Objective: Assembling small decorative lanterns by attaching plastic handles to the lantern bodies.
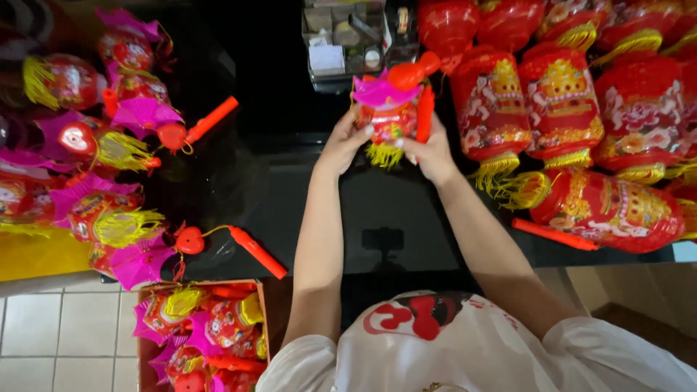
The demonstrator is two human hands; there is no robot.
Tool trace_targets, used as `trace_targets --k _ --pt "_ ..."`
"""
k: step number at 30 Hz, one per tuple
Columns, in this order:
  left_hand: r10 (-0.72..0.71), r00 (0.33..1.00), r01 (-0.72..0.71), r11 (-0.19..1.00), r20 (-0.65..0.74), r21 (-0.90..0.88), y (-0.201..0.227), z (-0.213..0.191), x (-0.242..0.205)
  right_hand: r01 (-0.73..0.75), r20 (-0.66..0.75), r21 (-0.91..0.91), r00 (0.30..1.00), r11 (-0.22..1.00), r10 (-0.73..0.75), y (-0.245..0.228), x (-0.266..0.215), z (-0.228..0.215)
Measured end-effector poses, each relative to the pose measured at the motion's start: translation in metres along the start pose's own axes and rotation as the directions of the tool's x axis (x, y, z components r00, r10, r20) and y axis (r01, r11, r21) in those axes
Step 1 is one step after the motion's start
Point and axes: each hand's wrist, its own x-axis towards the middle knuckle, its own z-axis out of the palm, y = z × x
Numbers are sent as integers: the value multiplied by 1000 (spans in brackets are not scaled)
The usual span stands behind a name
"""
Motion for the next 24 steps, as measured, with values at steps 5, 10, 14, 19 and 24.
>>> trace_targets --k 5,10,14,19,24 --pt "-87 988 72 990 124 121 -5 6 -5 16 -85 24 996 1000 -14 -19 0 8" --pt "-333 931 213 827 148 521 25 20 -1 118 104 -18 988 993 -116 -39 -2 14" --pt "-459 881 319 753 112 575 55 33 -3 142 75 114 986 983 -151 -7 1 -18" --pt "3 999 24 831 -47 556 50 15 -2 178 -16 205 984 963 -178 23 6 -42" --pt "-46 997 71 899 -68 432 49 26 -1 197 -32 122 980 973 -194 16 8 -30"
